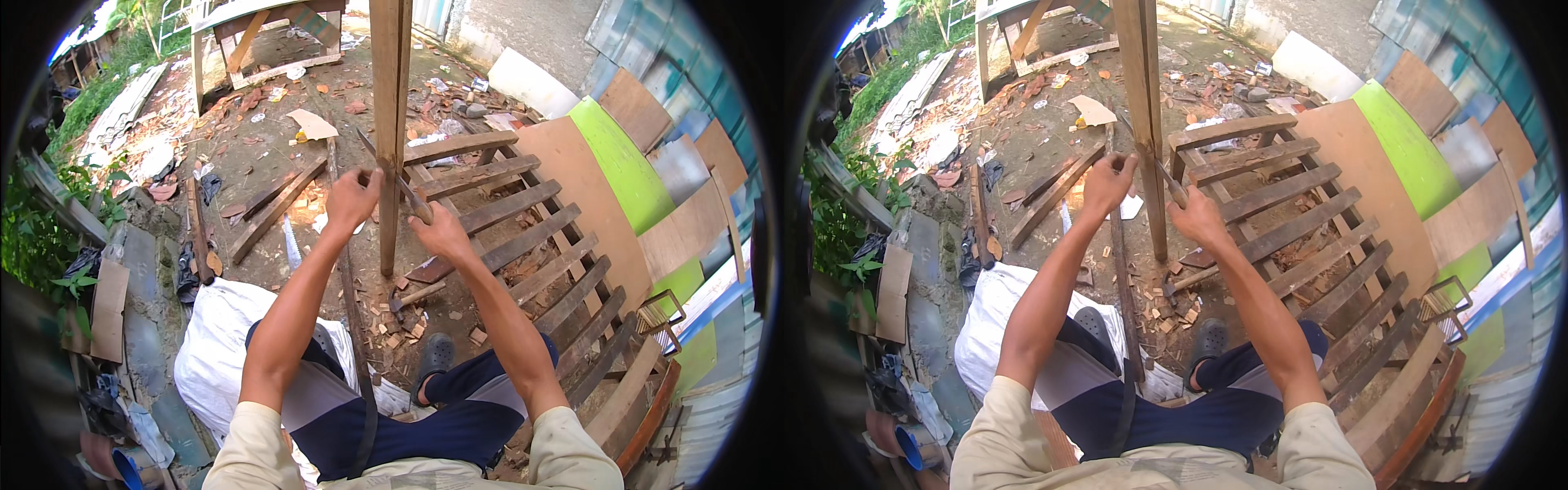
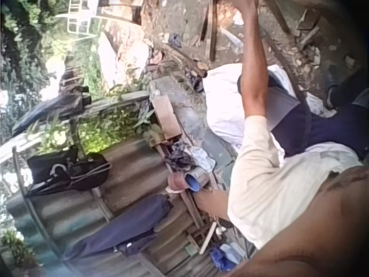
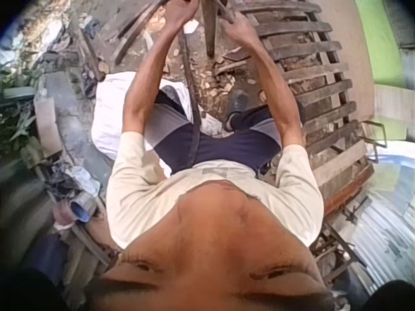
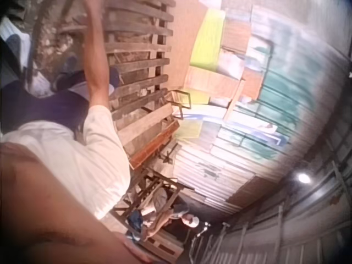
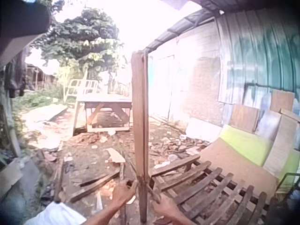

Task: The person sits on the ground and uses a hammer and metal bar to split a long wooden plank into thinner strips. They repeatedly strike the bar to drive it through the wood, then separate and set aside the resulting pieces.

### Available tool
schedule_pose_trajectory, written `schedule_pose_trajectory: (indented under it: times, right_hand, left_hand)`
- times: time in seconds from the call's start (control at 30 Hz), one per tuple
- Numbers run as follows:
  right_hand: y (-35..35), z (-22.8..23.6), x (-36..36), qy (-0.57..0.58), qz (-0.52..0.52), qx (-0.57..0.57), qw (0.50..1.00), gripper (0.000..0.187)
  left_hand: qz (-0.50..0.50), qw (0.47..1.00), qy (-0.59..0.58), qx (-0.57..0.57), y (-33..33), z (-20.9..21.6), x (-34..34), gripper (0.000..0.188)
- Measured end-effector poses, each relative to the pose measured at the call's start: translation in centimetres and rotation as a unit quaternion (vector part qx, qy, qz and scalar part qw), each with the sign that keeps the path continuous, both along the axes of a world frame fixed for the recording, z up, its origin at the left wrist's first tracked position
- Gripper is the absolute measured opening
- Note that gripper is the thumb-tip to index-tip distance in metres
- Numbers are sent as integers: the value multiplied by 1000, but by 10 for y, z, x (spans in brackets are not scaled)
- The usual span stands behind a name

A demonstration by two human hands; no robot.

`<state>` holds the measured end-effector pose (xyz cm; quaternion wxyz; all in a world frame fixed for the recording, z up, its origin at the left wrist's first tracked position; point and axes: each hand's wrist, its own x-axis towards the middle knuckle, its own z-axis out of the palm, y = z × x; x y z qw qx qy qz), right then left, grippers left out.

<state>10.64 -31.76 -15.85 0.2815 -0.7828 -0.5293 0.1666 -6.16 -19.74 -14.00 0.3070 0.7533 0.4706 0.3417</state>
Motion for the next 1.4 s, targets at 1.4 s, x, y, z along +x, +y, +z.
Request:
schedule_pose_trajectory:
  times: [1.4]
  right_hand:
    - [-31,-57,-44,161,-52,-63,984,50]
  left_hand:
    - [20,946,-280,164,38,125,37,61]
